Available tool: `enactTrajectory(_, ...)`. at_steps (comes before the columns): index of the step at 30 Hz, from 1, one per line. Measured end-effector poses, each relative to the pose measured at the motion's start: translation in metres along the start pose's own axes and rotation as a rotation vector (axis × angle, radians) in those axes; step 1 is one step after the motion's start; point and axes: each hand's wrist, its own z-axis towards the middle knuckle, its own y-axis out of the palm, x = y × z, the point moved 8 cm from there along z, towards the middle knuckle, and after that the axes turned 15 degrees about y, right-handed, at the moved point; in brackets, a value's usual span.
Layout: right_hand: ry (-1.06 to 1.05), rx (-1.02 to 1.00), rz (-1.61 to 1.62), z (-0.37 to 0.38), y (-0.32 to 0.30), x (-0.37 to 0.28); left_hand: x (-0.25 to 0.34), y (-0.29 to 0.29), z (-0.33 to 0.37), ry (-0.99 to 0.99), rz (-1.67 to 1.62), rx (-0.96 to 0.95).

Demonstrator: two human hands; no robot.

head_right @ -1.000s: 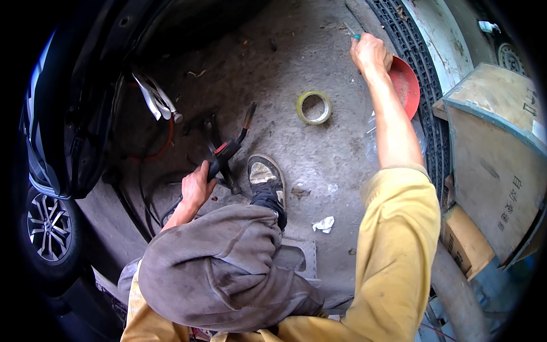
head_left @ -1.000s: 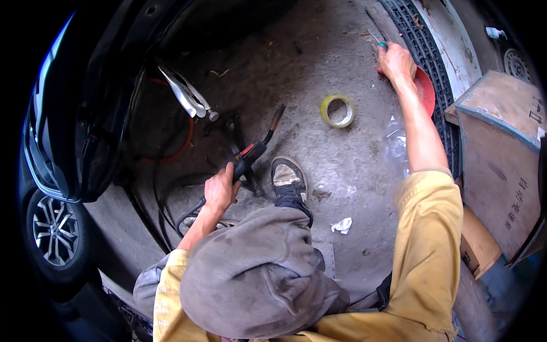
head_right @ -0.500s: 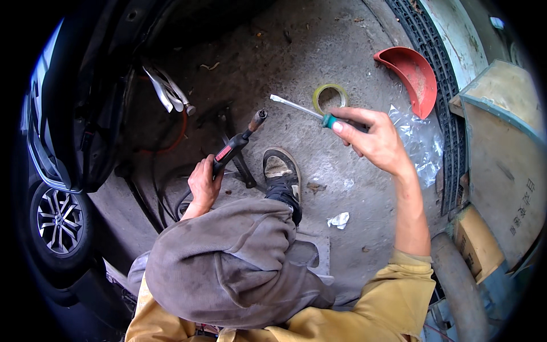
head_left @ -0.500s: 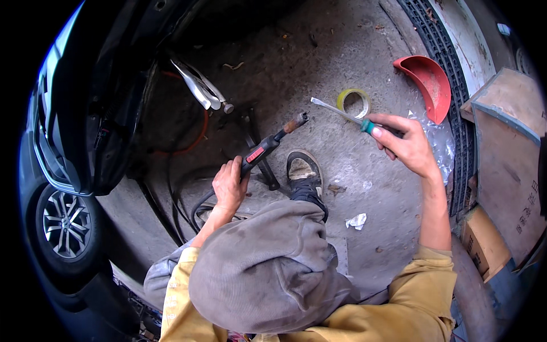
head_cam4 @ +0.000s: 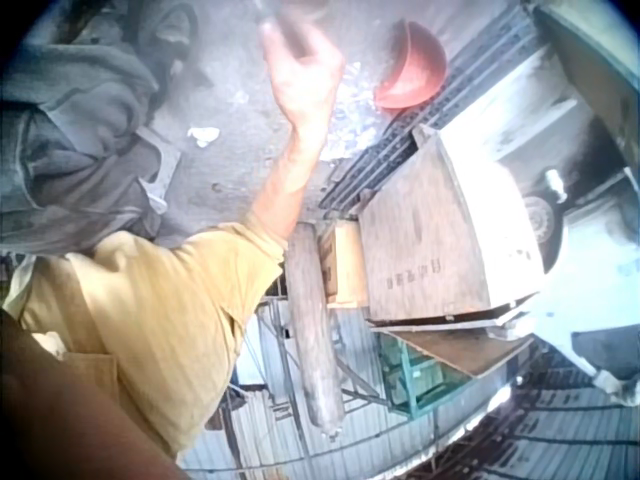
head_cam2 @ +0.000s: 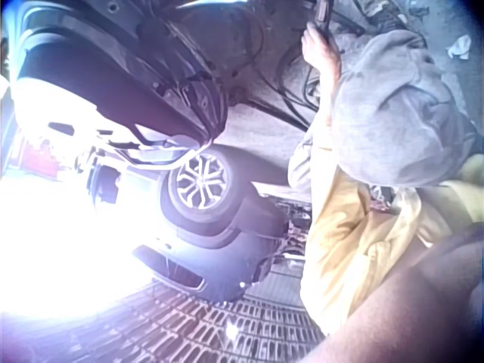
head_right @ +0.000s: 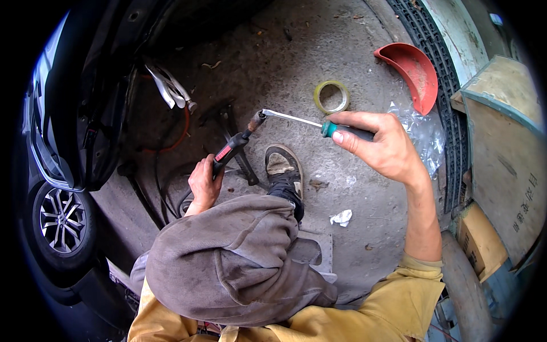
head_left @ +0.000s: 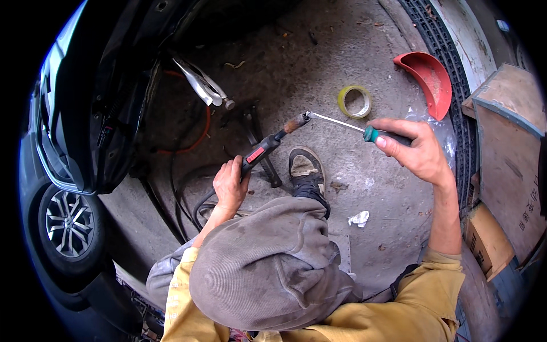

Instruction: The person is welding a metal component on the underside of a car's rear bumper. They use a welding torch to apply heat and fuse metal parts, generating bright sparks and smoke. The person occasionally pauses to adjust the welding machine settings and uses a screwdriver to scrape or clean the weld area.

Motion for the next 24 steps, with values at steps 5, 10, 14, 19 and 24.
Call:
enactTrajectory(5, -0.265, 0.234, -0.478, -0.011, -0.001, -0.031, -0.002, 0.005, 0.003, 0.006, -0.048, -0.063)
enactTrajectory(10, -0.448, 0.257, -0.915, 0.003, 0.006, -0.044, -0.004, 0.020, -0.002, 0.051, -0.117, -0.181)
enactTrajectory(14, -0.555, 0.187, -0.853, 0.010, -0.002, -0.046, -0.007, 0.020, -0.008, 0.092, -0.130, -0.230)
enactTrajectory(19, -0.595, 0.219, -0.905, 0.006, 0.004, -0.046, -0.014, 0.010, -0.011, 0.113, -0.151, -0.269)
enactTrajectory(24, -0.444, 0.163, -0.816, 0.002, 0.015, -0.025, -0.014, 0.003, -0.015, 0.113, -0.181, -0.260)
